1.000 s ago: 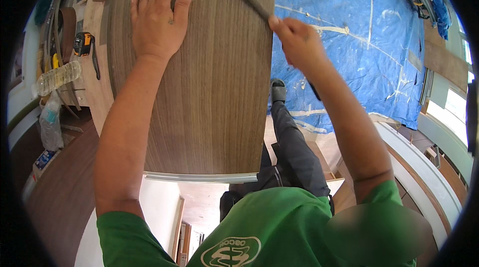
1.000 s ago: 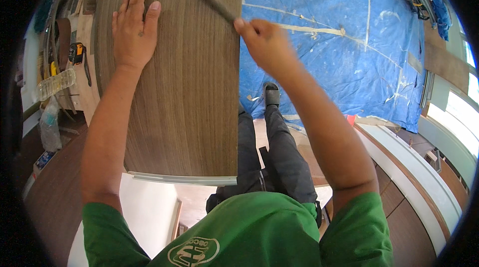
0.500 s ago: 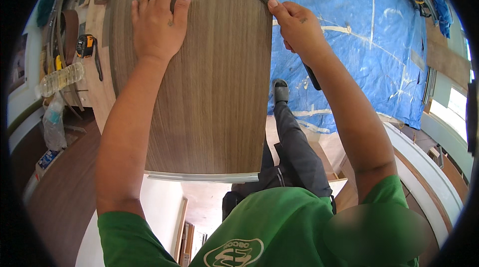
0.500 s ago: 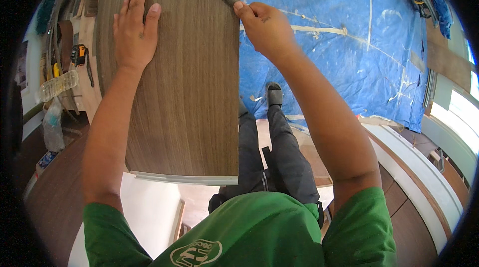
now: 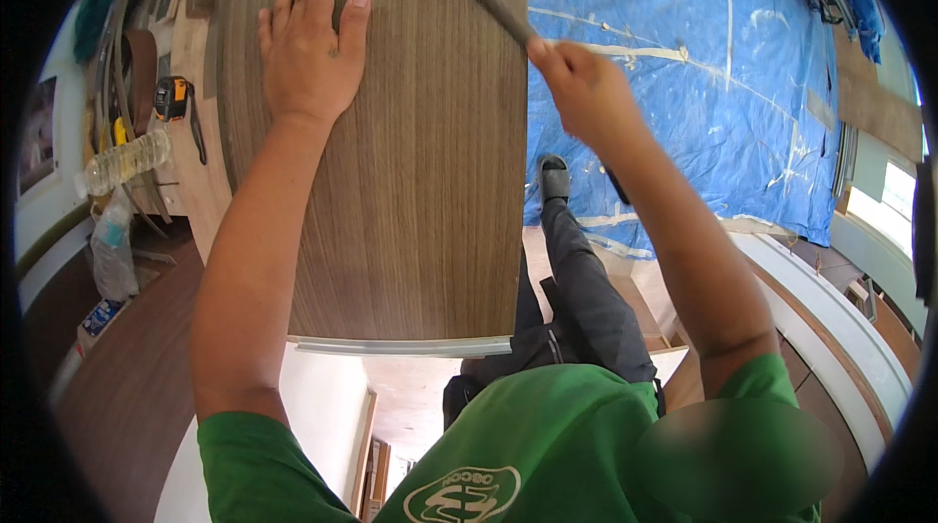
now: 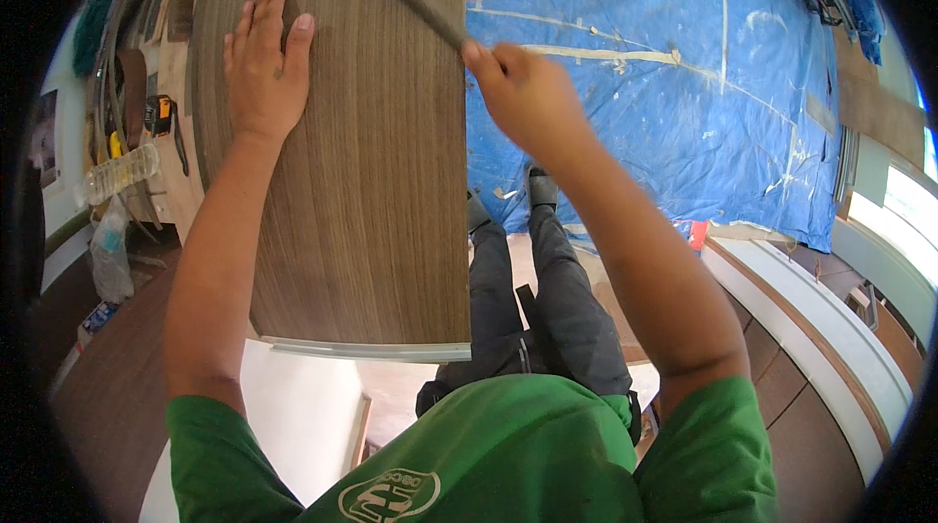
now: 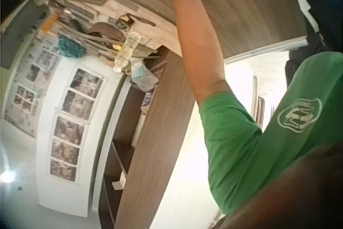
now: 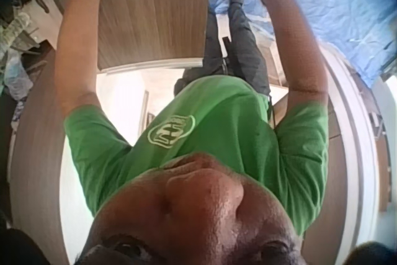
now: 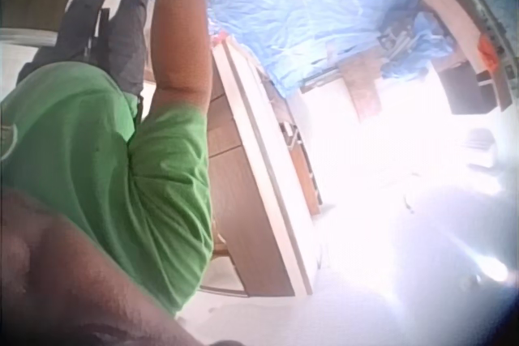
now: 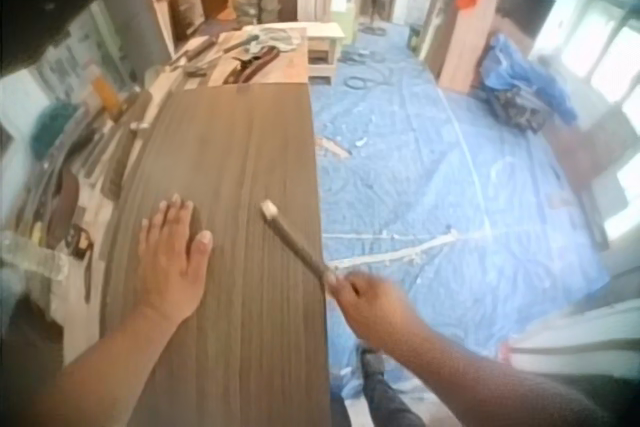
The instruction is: The person repeatedly scrapes and sands the edges of a large wooden panel on a workbench. They use a metal scraper to remove material and a sanding block to smooth the surface, flipping the panel to work on different sides.
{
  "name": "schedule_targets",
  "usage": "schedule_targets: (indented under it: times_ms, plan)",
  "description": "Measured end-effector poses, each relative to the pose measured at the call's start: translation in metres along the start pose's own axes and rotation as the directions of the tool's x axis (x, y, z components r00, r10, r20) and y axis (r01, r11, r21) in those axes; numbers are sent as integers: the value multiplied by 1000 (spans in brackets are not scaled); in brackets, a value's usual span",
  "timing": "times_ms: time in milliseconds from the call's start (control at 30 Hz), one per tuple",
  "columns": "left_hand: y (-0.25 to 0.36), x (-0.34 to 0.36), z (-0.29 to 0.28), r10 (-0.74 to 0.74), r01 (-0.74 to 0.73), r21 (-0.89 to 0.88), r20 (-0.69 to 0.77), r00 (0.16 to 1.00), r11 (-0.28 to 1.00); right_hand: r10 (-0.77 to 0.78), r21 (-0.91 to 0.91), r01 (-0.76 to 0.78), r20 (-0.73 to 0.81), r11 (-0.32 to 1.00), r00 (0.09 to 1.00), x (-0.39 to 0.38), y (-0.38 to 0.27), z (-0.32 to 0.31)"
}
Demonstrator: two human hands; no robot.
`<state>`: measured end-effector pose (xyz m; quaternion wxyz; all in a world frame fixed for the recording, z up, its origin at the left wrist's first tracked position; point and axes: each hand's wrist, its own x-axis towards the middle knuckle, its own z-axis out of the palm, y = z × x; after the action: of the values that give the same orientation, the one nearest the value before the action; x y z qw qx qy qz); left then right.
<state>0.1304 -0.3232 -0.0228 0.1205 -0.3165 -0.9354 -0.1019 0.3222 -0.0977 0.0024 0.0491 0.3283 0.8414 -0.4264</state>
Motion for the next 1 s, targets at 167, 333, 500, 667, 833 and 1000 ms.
schedule_targets:
  times_ms: [167, 333, 500, 667, 833, 1000]
  plan:
    - [-2, -3, -4, -33, 33, 25, 14, 999, 999, 46, 30, -50, 104, 998, 993, -99, 46, 3]
    - [-1, 0, -1, -12, 12, 10, -5, 1000, 1000, 7, 2, -7, -8, 1000, 1000, -10, -9, 6]
    - [-3, -2, -2, -10, 10, 14, -2, 1000, 1000, 91, -8, -90, 62, 996, 994, -40, 16, 11]
    - [-4, -4, -3, -33, 33, 51, -3, 999, 998, 126, 54, -131, 89, 990, 988, -76, 27, 10]
    - [-1, 0, 1, -4, 4, 20, -9, 1000, 1000, 48, 73, -50, 25, 996, 999, 42, -28, -9]
    - [-3, -1, -3, 29, -33, 66, 58, 998, 997, 10, 350, -16, 17, 937, 1000, 11, -30, -41]
